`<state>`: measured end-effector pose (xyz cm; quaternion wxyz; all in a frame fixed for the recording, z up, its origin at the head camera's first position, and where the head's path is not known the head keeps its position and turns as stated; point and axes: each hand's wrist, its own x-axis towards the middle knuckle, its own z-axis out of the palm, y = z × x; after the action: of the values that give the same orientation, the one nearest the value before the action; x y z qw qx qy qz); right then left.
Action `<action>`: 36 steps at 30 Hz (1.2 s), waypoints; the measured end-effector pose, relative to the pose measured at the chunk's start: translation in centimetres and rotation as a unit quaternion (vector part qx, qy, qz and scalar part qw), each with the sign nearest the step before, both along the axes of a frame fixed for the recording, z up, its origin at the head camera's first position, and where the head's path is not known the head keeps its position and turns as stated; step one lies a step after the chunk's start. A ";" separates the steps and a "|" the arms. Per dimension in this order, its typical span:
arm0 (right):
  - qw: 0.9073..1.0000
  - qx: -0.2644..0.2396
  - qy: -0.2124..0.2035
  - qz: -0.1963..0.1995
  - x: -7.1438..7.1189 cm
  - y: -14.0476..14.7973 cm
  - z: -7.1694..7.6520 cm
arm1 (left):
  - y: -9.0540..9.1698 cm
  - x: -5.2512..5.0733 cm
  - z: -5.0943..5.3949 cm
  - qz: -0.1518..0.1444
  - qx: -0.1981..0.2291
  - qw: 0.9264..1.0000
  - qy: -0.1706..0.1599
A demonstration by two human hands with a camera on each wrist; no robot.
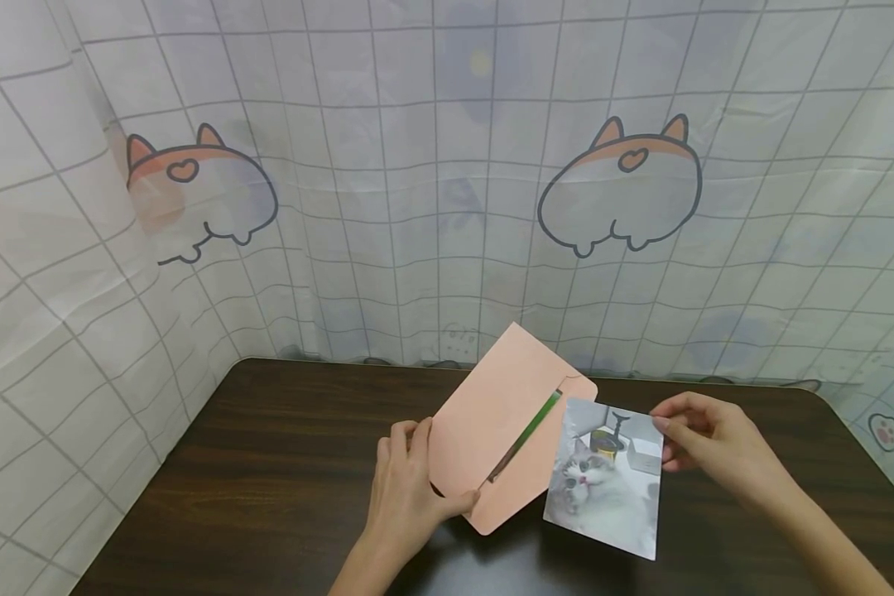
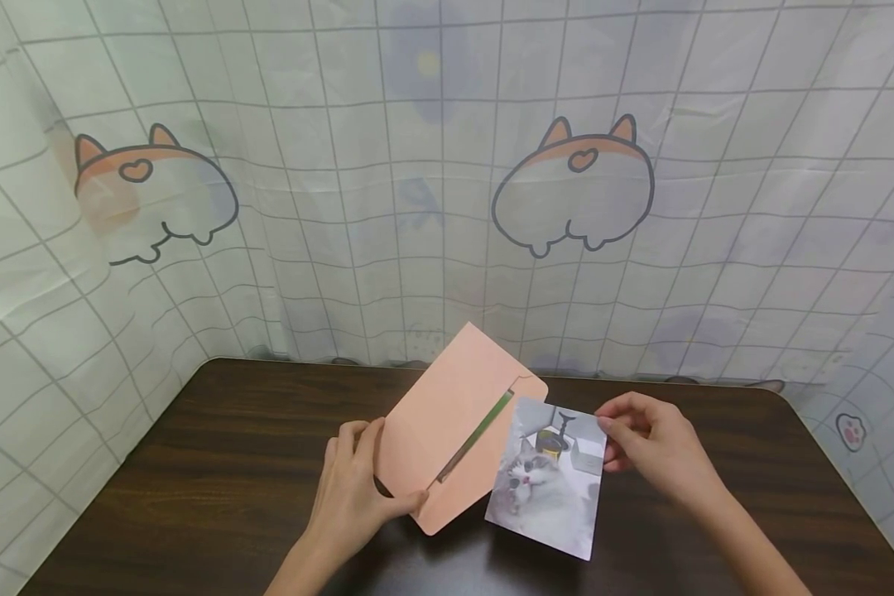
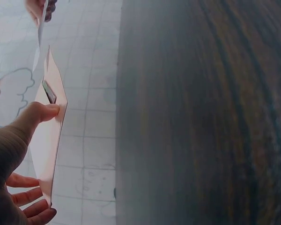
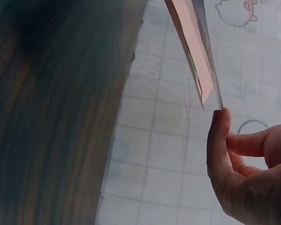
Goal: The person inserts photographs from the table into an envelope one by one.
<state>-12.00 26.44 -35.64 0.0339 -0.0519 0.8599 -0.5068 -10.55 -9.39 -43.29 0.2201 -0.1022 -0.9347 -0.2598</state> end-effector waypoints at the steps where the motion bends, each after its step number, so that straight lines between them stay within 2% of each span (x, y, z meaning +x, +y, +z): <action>1: 1.000 -0.002 -0.001 0.001 0.0 -0.1 0.0 | 0.0 0.0 0.0 -0.001 0.001 1.000 0.000; 17: 0.999 -0.023 -0.028 0.025 -0.2 -1.2 -0.5 | 0.4 0.2 0.0 -0.006 0.001 1.000 -0.008; 36: 0.999 -0.010 -0.028 0.021 -0.2 -1.9 -0.4 | 0.8 0.4 -0.2 -0.003 -0.007 1.000 0.013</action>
<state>-12.17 24.54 -36.09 0.0677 -0.0562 0.8520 -0.5160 -10.20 -8.57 -43.46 0.2306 -0.1097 -0.9333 -0.2526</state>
